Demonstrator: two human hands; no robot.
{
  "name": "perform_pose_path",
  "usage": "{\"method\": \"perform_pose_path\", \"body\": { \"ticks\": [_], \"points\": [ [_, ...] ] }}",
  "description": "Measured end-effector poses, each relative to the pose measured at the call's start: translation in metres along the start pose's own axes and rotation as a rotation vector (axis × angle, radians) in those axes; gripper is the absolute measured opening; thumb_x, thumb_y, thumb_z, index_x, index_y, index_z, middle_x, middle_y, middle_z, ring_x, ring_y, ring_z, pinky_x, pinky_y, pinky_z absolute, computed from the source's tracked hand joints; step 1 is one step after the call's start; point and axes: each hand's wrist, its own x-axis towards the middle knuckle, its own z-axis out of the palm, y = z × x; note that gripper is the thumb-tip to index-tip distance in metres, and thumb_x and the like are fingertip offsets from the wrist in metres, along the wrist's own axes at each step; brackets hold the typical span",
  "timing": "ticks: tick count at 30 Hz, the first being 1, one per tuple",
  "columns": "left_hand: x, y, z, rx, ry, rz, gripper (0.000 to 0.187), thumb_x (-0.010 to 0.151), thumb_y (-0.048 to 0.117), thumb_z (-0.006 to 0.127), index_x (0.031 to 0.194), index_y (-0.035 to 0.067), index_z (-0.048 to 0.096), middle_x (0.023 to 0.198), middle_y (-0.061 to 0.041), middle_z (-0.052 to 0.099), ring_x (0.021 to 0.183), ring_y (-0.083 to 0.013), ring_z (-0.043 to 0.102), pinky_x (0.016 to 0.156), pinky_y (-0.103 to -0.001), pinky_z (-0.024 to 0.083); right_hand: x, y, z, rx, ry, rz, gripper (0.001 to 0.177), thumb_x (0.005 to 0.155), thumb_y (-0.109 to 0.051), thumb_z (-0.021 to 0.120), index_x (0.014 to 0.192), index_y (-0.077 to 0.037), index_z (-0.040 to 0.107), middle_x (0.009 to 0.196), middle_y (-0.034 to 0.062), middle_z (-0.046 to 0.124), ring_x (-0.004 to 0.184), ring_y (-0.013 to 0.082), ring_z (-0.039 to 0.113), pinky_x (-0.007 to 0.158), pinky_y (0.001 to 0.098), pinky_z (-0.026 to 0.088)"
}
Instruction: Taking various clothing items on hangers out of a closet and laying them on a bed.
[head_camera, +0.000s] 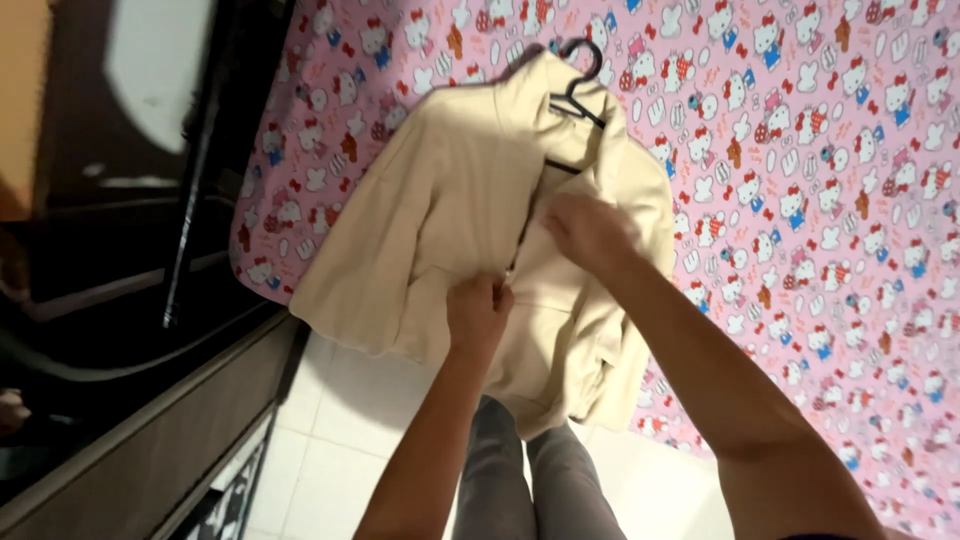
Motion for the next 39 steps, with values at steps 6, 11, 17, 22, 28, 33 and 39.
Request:
{"method": "perform_pose_path", "body": {
  "ticks": [6, 11, 17, 22, 28, 33, 39],
  "points": [
    [0.006, -0.004, 0.012, -0.071, 0.094, -0.005, 0.018, 0.079, 0.019, 0.079, 0.073, 0.006, 0.067, 0.066, -0.010, 0.068, 0.065, -0.0316, 0.066, 0.066, -0.047, 0.051, -0.023, -0.029, 0.042, 0.098, -0.169, -0.031, 0.022, 0.083, -0.027, 0.071, 0.092, -0.007, 0.067, 0.088, 0.0144, 0.067, 0.085, 0.0386, 0.065, 0.073, 0.0495, 0.052],
    [0.008, -0.011, 0.019, -0.061, 0.121, 0.031, 0.019, 0.080, 0.019, 0.082, 0.076, 0.008, 0.066, 0.068, -0.010, 0.068, 0.065, -0.0317, 0.066, 0.066, -0.046, 0.052, -0.031, -0.056, 0.042, 0.240, -0.071, 0.098, 0.021, 0.086, -0.027, 0.071, 0.093, -0.008, 0.065, 0.087, 0.0125, 0.067, 0.086, 0.0365, 0.066, 0.073, 0.0484, 0.052],
    [0.011, -0.003, 0.018, -0.143, 0.145, -0.031, 0.015, 0.081, 0.014, 0.079, 0.080, 0.006, 0.066, 0.073, -0.011, 0.069, 0.068, -0.0324, 0.067, 0.067, -0.045, 0.053, -0.035, -0.053, 0.067, 0.234, 0.056, 0.114, 0.015, 0.087, -0.022, 0.069, 0.092, -0.009, 0.064, 0.090, 0.0116, 0.069, 0.086, 0.0363, 0.067, 0.071, 0.0480, 0.053],
    [0.013, 0.006, 0.005, -0.181, 0.218, 0.019, 0.022, 0.075, 0.012, 0.082, 0.085, 0.001, 0.065, 0.080, -0.017, 0.068, 0.072, -0.0365, 0.066, 0.067, -0.045, 0.052, -0.044, -0.055, 0.051, 0.423, 0.009, 0.161, 0.013, 0.091, -0.021, 0.068, 0.094, -0.010, 0.063, 0.086, 0.0120, 0.067, 0.081, 0.0334, 0.069, 0.071, 0.0445, 0.055],
    [0.011, -0.001, 0.004, -0.112, 0.091, -0.005, 0.021, 0.077, 0.013, 0.083, 0.075, 0.003, 0.064, 0.071, -0.015, 0.065, 0.068, -0.0357, 0.064, 0.065, -0.046, 0.049, -0.040, -0.033, 0.048, 0.244, 0.117, -0.025, 0.019, 0.090, -0.016, 0.068, 0.107, -0.008, 0.065, 0.096, 0.0143, 0.068, 0.092, 0.0369, 0.066, 0.076, 0.0472, 0.053],
    [0.002, 0.000, -0.001, -0.164, 0.019, -0.050, 0.033, 0.085, 0.019, 0.083, 0.073, 0.001, 0.059, 0.068, -0.016, 0.061, 0.060, -0.0339, 0.058, 0.061, -0.044, 0.047, -0.002, -0.017, 0.009, 0.235, 0.205, 0.064, 0.008, 0.092, -0.015, 0.068, 0.099, -0.010, 0.068, 0.097, 0.0113, 0.070, 0.094, 0.0337, 0.068, 0.080, 0.0456, 0.053],
    [0.008, -0.021, 0.013, -0.132, 0.035, -0.094, 0.034, 0.085, 0.028, 0.082, 0.075, 0.002, 0.062, 0.071, -0.016, 0.066, 0.064, -0.0360, 0.063, 0.062, -0.046, 0.049, -0.001, 0.017, 0.020, 0.146, 0.463, -0.002, 0.011, 0.100, -0.016, 0.068, 0.094, -0.007, 0.065, 0.102, 0.0133, 0.070, 0.101, 0.0351, 0.067, 0.090, 0.0440, 0.054]
  ]
}}
